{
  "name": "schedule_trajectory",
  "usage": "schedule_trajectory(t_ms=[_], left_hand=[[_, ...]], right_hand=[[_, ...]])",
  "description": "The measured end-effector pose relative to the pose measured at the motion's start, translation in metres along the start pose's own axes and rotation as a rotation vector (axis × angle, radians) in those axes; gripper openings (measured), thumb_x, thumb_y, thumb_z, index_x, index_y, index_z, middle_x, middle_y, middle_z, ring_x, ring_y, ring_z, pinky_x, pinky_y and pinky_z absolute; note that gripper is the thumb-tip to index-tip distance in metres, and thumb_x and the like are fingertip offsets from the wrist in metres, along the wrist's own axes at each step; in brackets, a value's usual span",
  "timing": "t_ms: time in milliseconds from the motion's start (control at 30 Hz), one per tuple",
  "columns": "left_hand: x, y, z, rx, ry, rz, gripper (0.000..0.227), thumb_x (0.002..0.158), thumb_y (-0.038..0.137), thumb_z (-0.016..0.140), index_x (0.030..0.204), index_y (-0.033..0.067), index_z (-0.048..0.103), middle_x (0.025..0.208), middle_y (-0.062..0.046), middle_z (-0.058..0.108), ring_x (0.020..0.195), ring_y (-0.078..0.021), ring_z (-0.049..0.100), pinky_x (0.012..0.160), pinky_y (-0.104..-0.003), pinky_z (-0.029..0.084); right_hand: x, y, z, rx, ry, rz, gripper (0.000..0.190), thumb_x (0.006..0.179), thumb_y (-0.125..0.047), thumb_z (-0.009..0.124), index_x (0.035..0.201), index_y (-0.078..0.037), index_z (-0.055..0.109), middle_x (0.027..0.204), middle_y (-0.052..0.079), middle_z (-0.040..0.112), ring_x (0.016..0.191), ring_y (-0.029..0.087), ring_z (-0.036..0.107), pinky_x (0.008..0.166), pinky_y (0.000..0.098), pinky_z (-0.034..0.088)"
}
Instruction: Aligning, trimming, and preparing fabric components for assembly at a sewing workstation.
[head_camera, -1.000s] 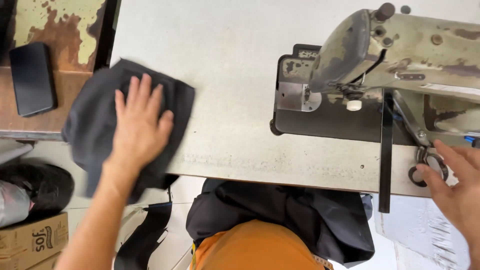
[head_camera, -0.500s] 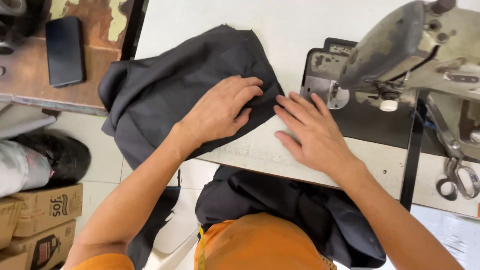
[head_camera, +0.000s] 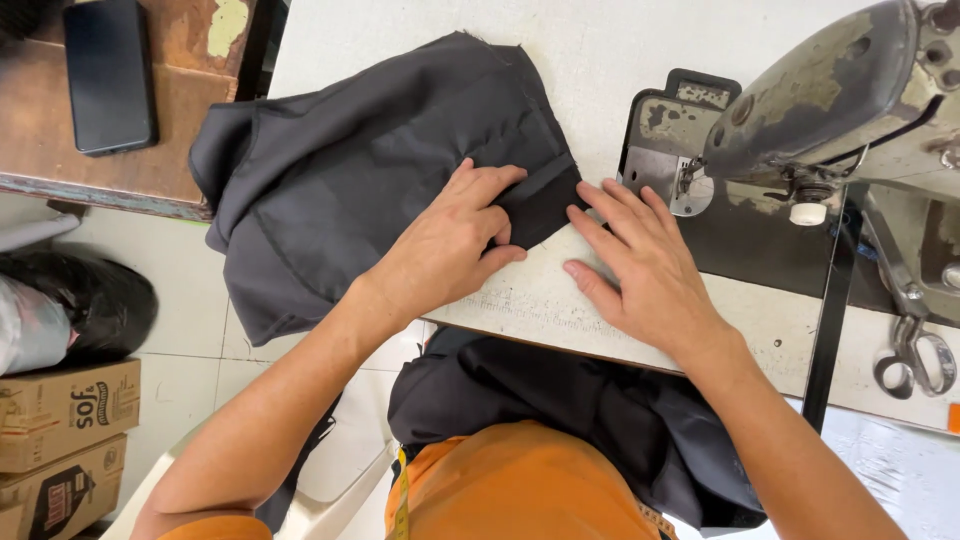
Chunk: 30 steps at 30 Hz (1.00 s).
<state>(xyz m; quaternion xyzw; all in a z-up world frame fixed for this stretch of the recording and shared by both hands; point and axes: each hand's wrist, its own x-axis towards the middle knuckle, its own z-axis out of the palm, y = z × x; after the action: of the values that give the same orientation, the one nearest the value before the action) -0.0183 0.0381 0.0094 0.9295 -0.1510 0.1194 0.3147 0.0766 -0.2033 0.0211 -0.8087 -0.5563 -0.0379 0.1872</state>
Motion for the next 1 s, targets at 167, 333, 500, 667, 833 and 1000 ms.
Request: schedule_trajectory(t_ms=[167, 333, 500, 667, 833, 1000], left_hand=[[0.003, 0.0, 0.004, 0.111, 0.008, 0.049, 0.028, 0.091, 0.014, 0.077, 0.07, 0.0017, 0.062, 0.138, -0.022, 0.057, 0.128, -0.0365, 0.052, 0.117, -0.063, 0.034], [0.005, 0.002, 0.014, 0.22, -0.059, -0.093, 0.033, 0.085, 0.032, 0.082, 0.079, 0.0024, 0.07, 0.14, -0.015, 0.057, 0.139, -0.0317, 0.047, 0.122, -0.059, 0.027], [0.009, 0.003, 0.014, 0.304, -0.1, -0.101, 0.028, 0.087, 0.03, 0.079, 0.082, 0.0037, 0.074, 0.138, -0.013, 0.058, 0.137, -0.0302, 0.048, 0.12, -0.059, 0.03], [0.011, 0.007, 0.008, 0.335, -0.138, -0.103, 0.023, 0.091, 0.026, 0.074, 0.088, 0.0033, 0.077, 0.135, -0.013, 0.058, 0.136, -0.0298, 0.048, 0.119, -0.058, 0.032], [0.01, 0.0, 0.01, 0.32, -0.108, -0.061, 0.023, 0.09, 0.026, 0.072, 0.086, 0.0036, 0.077, 0.133, -0.014, 0.059, 0.134, -0.0305, 0.05, 0.119, -0.058, 0.032], [0.01, -0.019, 0.016, 0.246, 0.05, 0.093, 0.023, 0.085, 0.025, 0.073, 0.072, 0.0079, 0.066, 0.124, -0.011, 0.063, 0.125, -0.0286, 0.054, 0.117, -0.051, 0.035]], right_hand=[[-0.006, -0.02, 0.002, -0.061, 0.093, -0.003, 0.038, 0.103, -0.023, 0.06, 0.135, -0.002, 0.06, 0.147, 0.02, 0.056, 0.14, 0.04, 0.05, 0.119, 0.0632, 0.034], [-0.018, -0.026, 0.028, 0.01, 0.142, 0.003, 0.049, 0.098, -0.03, 0.064, 0.142, -0.011, 0.06, 0.144, 0.009, 0.057, 0.136, 0.032, 0.051, 0.12, 0.0575, 0.028], [-0.021, -0.027, 0.028, 0.031, 0.13, 0.04, 0.045, 0.099, -0.031, 0.064, 0.139, -0.009, 0.062, 0.145, 0.01, 0.057, 0.137, 0.034, 0.05, 0.12, 0.0582, 0.027], [-0.021, -0.035, 0.027, 0.02, 0.147, 0.037, 0.045, 0.1, -0.028, 0.063, 0.14, -0.008, 0.061, 0.145, 0.011, 0.057, 0.136, 0.035, 0.051, 0.119, 0.0581, 0.029], [-0.015, -0.044, 0.029, -0.004, 0.173, -0.026, 0.044, 0.101, -0.028, 0.062, 0.14, -0.007, 0.061, 0.146, 0.011, 0.056, 0.137, 0.034, 0.05, 0.12, 0.0576, 0.029], [-0.01, -0.038, 0.036, -0.062, 0.193, 0.007, 0.045, 0.101, -0.029, 0.06, 0.14, -0.007, 0.061, 0.139, 0.011, 0.057, 0.133, 0.032, 0.049, 0.119, 0.0576, 0.029]])
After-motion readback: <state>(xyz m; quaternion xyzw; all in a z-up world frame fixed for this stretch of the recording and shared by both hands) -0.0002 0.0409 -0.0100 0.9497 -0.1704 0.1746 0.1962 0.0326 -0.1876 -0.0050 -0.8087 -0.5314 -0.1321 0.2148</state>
